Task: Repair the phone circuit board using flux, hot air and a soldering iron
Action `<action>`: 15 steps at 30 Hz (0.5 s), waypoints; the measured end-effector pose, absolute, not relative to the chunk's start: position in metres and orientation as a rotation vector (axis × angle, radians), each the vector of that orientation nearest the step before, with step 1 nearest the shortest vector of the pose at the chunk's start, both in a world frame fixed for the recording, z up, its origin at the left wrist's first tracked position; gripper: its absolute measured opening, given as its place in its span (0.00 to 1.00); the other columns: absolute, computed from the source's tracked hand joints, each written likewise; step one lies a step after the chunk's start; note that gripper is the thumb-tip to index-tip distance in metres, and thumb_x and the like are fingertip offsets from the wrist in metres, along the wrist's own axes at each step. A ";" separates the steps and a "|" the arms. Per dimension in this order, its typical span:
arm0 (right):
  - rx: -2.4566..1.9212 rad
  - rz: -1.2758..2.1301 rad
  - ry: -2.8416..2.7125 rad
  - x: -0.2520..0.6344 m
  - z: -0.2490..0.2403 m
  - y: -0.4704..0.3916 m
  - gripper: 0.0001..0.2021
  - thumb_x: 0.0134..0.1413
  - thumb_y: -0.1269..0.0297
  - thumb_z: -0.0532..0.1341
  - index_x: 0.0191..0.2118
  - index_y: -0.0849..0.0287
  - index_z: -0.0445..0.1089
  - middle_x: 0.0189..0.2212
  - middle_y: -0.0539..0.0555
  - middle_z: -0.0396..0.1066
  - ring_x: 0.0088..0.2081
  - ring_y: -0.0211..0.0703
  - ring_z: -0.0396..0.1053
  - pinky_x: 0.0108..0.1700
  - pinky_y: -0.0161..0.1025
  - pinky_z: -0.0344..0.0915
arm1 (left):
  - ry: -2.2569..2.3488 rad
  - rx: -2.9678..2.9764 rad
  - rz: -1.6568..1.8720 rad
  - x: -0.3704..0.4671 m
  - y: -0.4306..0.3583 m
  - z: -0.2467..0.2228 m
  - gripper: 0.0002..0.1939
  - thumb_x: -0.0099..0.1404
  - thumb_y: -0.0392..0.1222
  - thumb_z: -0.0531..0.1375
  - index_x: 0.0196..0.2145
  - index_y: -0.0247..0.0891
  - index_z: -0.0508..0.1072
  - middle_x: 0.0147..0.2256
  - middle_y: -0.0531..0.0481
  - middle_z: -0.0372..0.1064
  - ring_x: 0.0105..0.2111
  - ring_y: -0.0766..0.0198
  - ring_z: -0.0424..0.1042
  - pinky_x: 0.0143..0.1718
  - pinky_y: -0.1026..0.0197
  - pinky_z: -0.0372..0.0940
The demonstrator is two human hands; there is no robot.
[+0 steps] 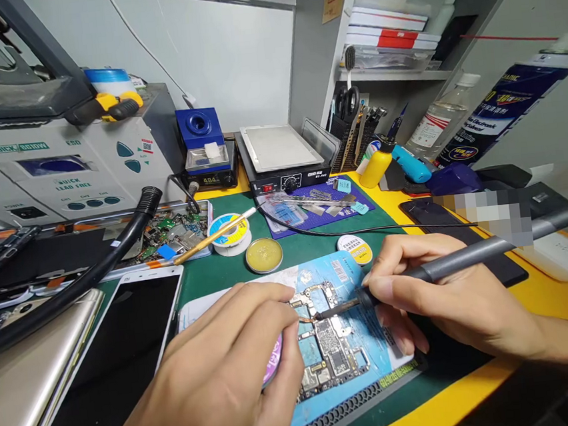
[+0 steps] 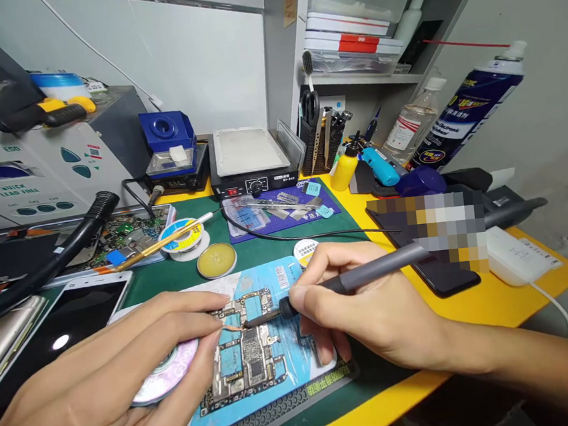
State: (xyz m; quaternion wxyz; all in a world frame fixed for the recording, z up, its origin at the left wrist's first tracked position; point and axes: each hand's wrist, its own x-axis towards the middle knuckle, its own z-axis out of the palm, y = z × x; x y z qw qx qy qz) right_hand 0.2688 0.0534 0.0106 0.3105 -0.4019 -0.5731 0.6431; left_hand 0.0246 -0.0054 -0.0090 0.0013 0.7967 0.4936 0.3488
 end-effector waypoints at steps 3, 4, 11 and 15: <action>-1.057 1.693 -1.520 0.269 0.010 0.054 0.11 0.58 0.62 0.72 0.29 0.58 0.72 0.19 0.49 0.75 0.17 0.38 0.75 0.16 0.27 0.67 | 1.581 2.474 1.093 0.029 -0.002 -0.006 0.08 0.70 0.46 0.59 0.39 0.42 0.75 0.39 0.47 0.78 0.43 0.57 0.80 0.48 0.59 0.77; -1.053 1.692 -1.523 0.268 0.009 0.054 0.11 0.58 0.61 0.72 0.29 0.58 0.73 0.20 0.49 0.76 0.17 0.38 0.75 0.16 0.26 0.67 | 1.583 2.471 1.092 0.030 -0.001 -0.006 0.08 0.70 0.46 0.58 0.39 0.42 0.75 0.39 0.47 0.78 0.42 0.57 0.80 0.47 0.59 0.77; -1.011 1.704 -1.468 0.269 0.007 0.054 0.11 0.59 0.60 0.72 0.30 0.58 0.74 0.19 0.50 0.76 0.17 0.38 0.74 0.16 0.27 0.67 | 1.552 2.546 1.051 0.026 -0.009 -0.009 0.06 0.71 0.38 0.56 0.41 0.42 0.73 0.40 0.49 0.77 0.41 0.60 0.79 0.44 0.62 0.75; -1.002 1.699 -1.464 0.268 0.006 0.054 0.12 0.59 0.59 0.72 0.29 0.57 0.73 0.19 0.50 0.75 0.16 0.38 0.74 0.16 0.28 0.68 | 1.501 2.632 1.003 0.023 -0.011 -0.011 0.08 0.71 0.31 0.55 0.44 0.42 0.68 0.42 0.50 0.77 0.43 0.64 0.78 0.43 0.65 0.72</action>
